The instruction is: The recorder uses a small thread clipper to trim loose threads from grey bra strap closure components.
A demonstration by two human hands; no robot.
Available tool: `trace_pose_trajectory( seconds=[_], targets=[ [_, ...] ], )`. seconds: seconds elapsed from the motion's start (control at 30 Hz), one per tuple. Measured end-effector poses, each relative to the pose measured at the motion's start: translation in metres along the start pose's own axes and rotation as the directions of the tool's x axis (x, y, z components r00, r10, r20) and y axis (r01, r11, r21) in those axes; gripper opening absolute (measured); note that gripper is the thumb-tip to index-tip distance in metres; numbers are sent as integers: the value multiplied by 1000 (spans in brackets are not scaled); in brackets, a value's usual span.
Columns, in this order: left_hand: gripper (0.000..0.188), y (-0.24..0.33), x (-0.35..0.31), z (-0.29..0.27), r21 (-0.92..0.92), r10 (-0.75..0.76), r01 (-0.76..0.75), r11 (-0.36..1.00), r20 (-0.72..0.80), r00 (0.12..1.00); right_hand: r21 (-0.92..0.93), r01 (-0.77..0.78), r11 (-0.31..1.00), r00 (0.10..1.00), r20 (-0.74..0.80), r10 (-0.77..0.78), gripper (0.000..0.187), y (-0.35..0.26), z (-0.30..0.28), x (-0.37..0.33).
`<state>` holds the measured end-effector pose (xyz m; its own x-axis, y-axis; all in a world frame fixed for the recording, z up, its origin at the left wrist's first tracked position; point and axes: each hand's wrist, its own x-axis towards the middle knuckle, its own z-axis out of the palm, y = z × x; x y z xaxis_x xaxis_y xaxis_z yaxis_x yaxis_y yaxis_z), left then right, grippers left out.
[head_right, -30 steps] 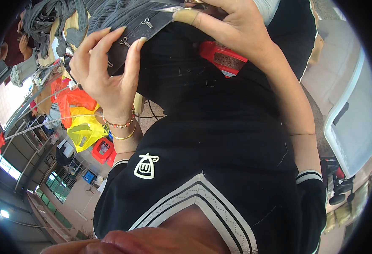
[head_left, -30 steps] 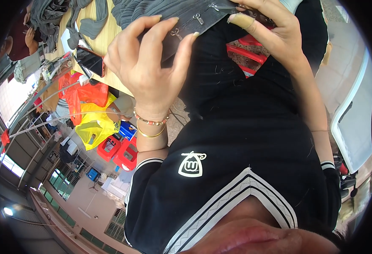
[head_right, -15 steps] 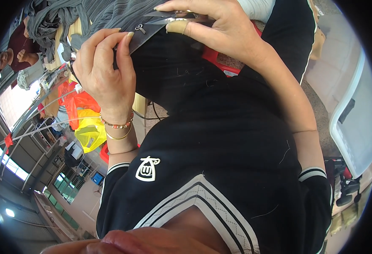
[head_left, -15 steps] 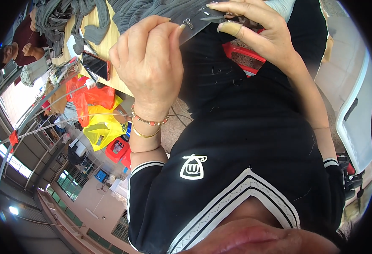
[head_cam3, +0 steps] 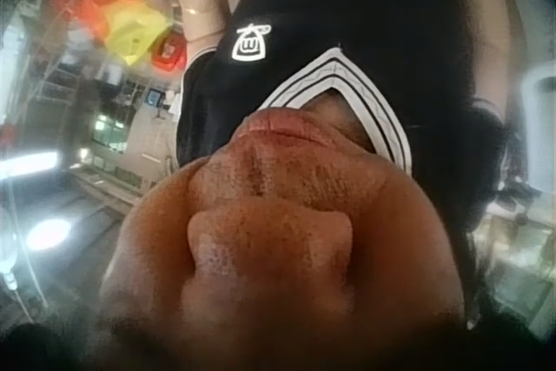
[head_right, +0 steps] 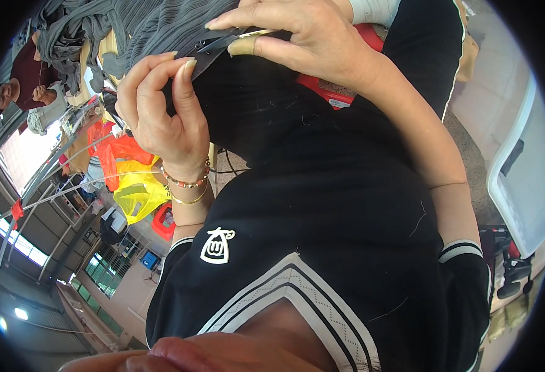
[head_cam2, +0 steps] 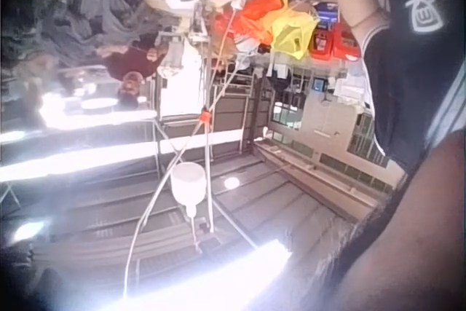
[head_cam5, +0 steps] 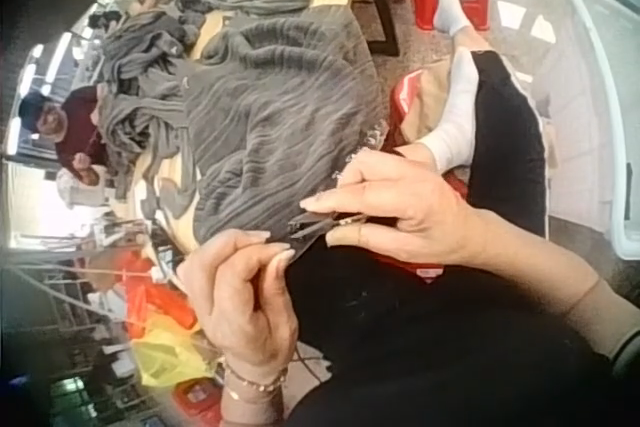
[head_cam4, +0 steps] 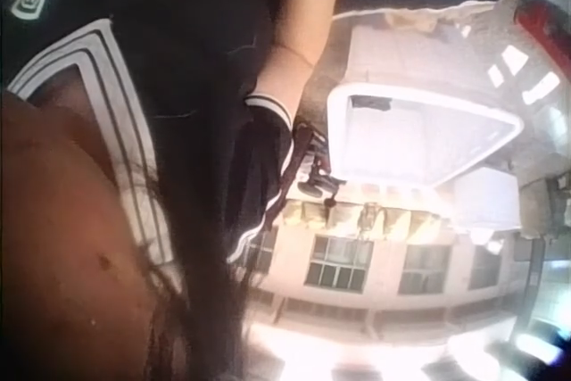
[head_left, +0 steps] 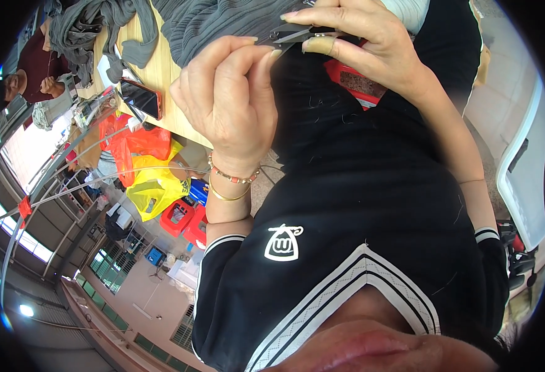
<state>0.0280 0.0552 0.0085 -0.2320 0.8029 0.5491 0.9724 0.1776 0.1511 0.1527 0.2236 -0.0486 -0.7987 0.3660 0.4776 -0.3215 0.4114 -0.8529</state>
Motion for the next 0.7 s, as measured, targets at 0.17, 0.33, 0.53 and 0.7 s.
trace_pose_trajectory(
  seconds=[0.17, 0.33, 0.53, 0.7],
  targets=[
    [13, -1, 0, 2, -10, -15, 15, 1000, -19, 1000, 10, 40, 999, 999, -12, -39, 34, 4, 7, 1],
    [13, -1, 2, 4, -47, -36, 35, 998, -23, 999, 4, 68, 998, 997, -20, -68, 32, 7, 8, 4],
    [26, -8, -4, -8, -122, -6, 14, 992, 63, 998, 70, -8, 997, 998, -55, 12, 31, 7, 4, 1],
    [31, -26, -26, -27, -62, -56, 60, 996, 74, 996, 169, -215, 962, 967, -99, 234, 32, 2, 0, -2]
  ],
)
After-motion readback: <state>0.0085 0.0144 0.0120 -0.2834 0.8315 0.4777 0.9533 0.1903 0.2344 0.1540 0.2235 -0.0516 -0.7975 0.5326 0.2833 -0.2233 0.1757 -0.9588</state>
